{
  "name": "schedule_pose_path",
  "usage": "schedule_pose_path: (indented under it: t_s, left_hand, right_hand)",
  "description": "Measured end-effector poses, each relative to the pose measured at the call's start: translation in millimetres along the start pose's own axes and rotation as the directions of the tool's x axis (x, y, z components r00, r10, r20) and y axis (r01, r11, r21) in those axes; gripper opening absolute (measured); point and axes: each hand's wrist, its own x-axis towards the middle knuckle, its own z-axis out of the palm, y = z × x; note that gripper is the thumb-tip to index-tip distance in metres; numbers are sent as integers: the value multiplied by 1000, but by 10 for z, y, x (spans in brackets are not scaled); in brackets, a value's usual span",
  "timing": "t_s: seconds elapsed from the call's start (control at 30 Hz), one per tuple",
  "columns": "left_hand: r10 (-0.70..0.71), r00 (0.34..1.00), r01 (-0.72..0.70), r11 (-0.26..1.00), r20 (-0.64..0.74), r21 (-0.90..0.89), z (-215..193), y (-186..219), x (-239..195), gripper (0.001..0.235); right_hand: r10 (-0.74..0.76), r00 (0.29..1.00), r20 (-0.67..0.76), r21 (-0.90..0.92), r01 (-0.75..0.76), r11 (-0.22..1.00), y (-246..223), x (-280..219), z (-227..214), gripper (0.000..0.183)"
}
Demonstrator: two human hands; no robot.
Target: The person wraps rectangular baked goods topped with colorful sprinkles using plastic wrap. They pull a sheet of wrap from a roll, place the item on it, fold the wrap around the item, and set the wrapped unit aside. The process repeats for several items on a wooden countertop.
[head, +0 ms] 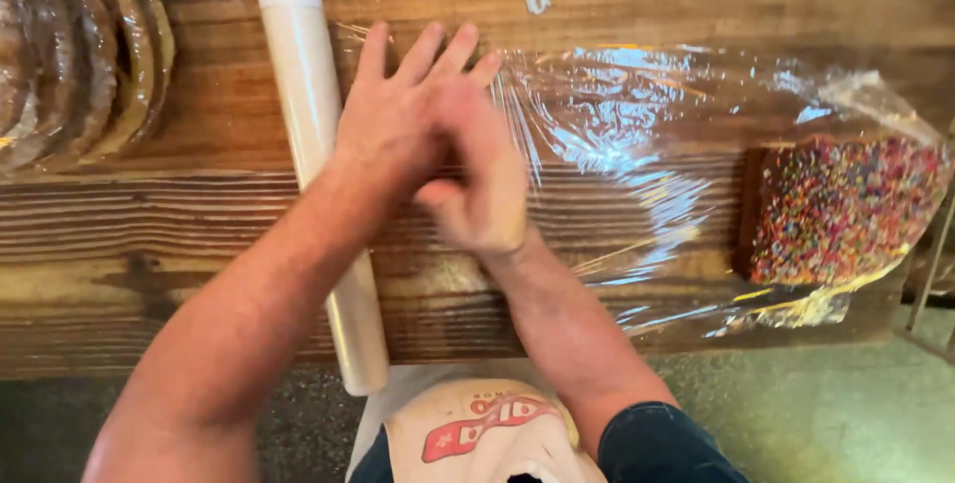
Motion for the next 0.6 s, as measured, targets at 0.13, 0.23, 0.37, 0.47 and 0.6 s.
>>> schedule_pose_path:
  t_s: [0.13,0.23,0.37,0.47,0.6]
  left_hand:
    - [-50,883,91,994,467,-66,-42,-57,93,64]
    - [-38,917,68,996,396,-62,-116,-78,85,65]
    - [-9,904,50,995,428,-83,-186,-104,145,65]
    - [16,927,-14,1000,374,-7,-170,-115,102,72]
    - [29,895,-23,1000,445,-20,-175,-100,163,68]
  right_hand:
    - [-243,855,459,-186,360,914,-429,-166,281,73]
    - [-453,828,332,-35,490,871,-1130,-202,341,48]
    - [-281,869,408,-183,380,907,-1523,-906,-43,28]
    - [-55,912,405,-513,277,813,-1624,-1444,-602,12]
    - [73,941,332,-744,214,633,-1656,-1918,-945,17]
